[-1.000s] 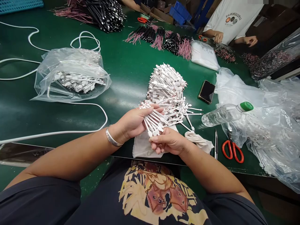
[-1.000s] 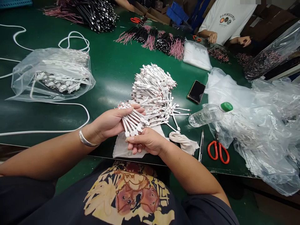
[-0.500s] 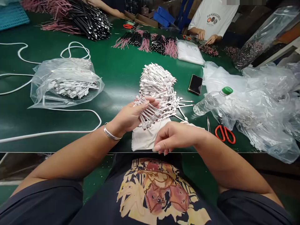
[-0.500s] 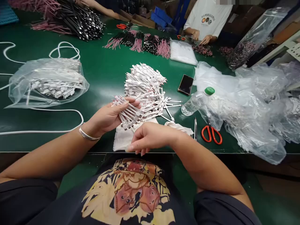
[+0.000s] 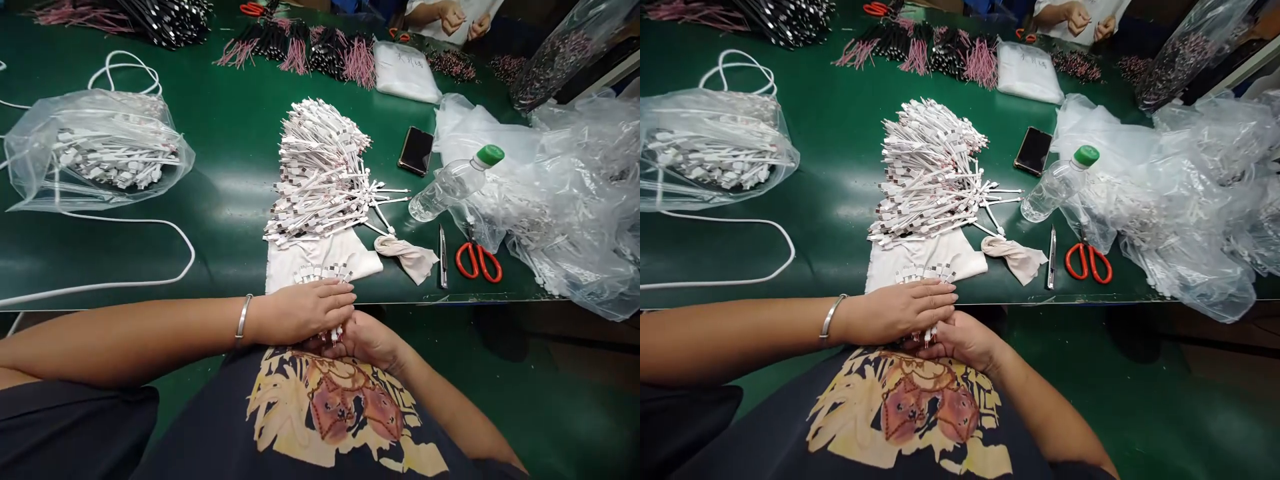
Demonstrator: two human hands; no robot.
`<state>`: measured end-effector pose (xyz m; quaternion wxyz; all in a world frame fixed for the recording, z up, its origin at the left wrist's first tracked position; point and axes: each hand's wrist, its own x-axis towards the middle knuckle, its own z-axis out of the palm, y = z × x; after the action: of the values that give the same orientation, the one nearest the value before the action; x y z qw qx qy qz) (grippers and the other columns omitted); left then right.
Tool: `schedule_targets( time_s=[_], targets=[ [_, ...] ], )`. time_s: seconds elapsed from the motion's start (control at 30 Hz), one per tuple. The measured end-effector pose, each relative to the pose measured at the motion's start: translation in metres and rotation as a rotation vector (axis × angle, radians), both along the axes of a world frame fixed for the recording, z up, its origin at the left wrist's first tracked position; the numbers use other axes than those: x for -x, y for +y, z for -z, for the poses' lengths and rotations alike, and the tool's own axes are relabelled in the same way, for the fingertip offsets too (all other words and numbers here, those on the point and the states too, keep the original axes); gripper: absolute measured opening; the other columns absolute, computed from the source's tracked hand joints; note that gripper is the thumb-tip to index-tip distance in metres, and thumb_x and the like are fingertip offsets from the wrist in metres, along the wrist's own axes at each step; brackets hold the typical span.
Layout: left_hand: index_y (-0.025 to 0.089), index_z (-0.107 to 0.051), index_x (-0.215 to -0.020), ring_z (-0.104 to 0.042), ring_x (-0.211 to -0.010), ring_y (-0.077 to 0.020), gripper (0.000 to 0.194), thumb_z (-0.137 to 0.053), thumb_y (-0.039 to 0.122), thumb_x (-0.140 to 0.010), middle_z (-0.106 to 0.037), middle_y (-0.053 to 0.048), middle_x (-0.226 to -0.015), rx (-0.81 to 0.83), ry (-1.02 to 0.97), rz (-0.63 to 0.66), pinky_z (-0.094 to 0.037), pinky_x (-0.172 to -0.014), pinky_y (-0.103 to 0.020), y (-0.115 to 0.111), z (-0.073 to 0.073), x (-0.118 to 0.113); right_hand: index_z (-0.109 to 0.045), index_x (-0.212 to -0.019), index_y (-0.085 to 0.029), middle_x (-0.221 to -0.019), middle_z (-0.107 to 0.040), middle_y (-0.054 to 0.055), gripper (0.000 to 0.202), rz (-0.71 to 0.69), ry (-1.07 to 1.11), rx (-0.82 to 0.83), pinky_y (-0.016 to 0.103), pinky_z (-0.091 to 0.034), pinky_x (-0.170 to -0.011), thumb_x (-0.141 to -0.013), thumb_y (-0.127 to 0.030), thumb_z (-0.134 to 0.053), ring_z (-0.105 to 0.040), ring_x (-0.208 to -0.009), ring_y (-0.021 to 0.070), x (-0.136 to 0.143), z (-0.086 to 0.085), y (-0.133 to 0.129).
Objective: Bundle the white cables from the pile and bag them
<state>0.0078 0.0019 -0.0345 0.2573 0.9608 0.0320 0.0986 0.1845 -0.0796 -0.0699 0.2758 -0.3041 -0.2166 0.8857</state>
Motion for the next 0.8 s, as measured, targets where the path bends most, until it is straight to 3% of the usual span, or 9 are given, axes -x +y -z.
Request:
schedule_targets(
  time_s=[0.1, 0.2, 0.4, 0.57, 0.7, 0.8],
  targets=[
    [0.009, -0.045, -0.134, -0.036, -0.133, -0.0285, 0.049, -0.047, 0.016, -0.085, -0.048, -0.020, -0.136, 0.079, 0.002, 0.007, -0.024, -0.113, -0.045, 0.001, 0.001, 0.003, -0.065, -0.105, -0.013, -0.099, -0.070, 0.011, 0.045, 0.001, -0.053, 0.101, 0.030, -0.052, -0.081, -0.065, -0.030, -0.080, -0.068, -0.090, 0.0178, 0.006, -0.006, 0.005],
    [0.009, -0.040, -0.138, -0.037, -0.133, -0.0302, 0.058, -0.052, 0.025, -0.083, -0.049, -0.020, -0.136, 0.122, -0.016, -0.002, -0.023, -0.113, -0.046, 0.000, -0.001, 0.004, -0.066, -0.103, -0.014, -0.098, -0.071, 0.009, 0.042, -0.008, -0.107, 0.170, 0.030, -0.053, -0.080, -0.064, -0.020, -0.080, -0.068, -0.088, 0.0179, 0.011, -0.010, 0.009],
    [0.009, -0.039, -0.139, -0.036, -0.133, -0.0306, 0.060, -0.051, 0.033, -0.085, -0.049, -0.019, -0.137, 0.173, 0.017, -0.034, -0.018, -0.113, -0.045, -0.003, -0.007, 0.004, -0.065, -0.105, -0.018, -0.100, -0.069, 0.007, 0.043, 0.019, -0.140, 0.155, 0.031, -0.054, -0.072, -0.065, -0.022, -0.079, -0.068, -0.083, 0.0172, 0.016, -0.009, 0.010],
    [0.013, -0.032, -0.143, -0.033, -0.134, -0.0338, 0.077, -0.058, 0.045, -0.078, -0.047, -0.018, -0.139, 0.223, 0.014, -0.065, -0.016, -0.112, -0.050, -0.004, -0.007, 0.006, -0.065, -0.101, -0.017, -0.091, -0.068, 0.003, 0.045, 0.098, -0.075, 0.176, 0.029, -0.053, -0.073, -0.059, -0.019, -0.081, -0.065, -0.081, 0.0155, 0.020, -0.009, 0.011],
    [0.014, -0.030, -0.144, -0.037, -0.132, -0.0346, 0.082, -0.061, 0.048, -0.076, -0.048, -0.019, -0.137, 0.243, -0.067, -0.073, -0.021, -0.110, -0.051, -0.007, -0.001, 0.006, -0.063, -0.104, -0.019, -0.098, -0.068, 0.004, 0.039, 0.121, -0.010, 0.179, 0.030, -0.053, -0.076, -0.068, -0.025, -0.077, -0.065, -0.086, 0.0161, 0.027, -0.009, 0.012],
    [0.017, -0.042, -0.137, -0.041, -0.130, -0.0324, 0.073, -0.067, 0.043, -0.073, -0.055, -0.017, -0.131, 0.225, -0.183, -0.153, -0.023, -0.111, -0.049, -0.015, -0.001, 0.015, -0.062, -0.107, -0.019, -0.104, -0.068, 0.006, 0.035, 0.113, -0.003, 0.170, 0.031, -0.053, -0.079, -0.075, -0.027, -0.072, -0.066, -0.091, 0.0178, 0.028, -0.009, 0.011]
  ],
)
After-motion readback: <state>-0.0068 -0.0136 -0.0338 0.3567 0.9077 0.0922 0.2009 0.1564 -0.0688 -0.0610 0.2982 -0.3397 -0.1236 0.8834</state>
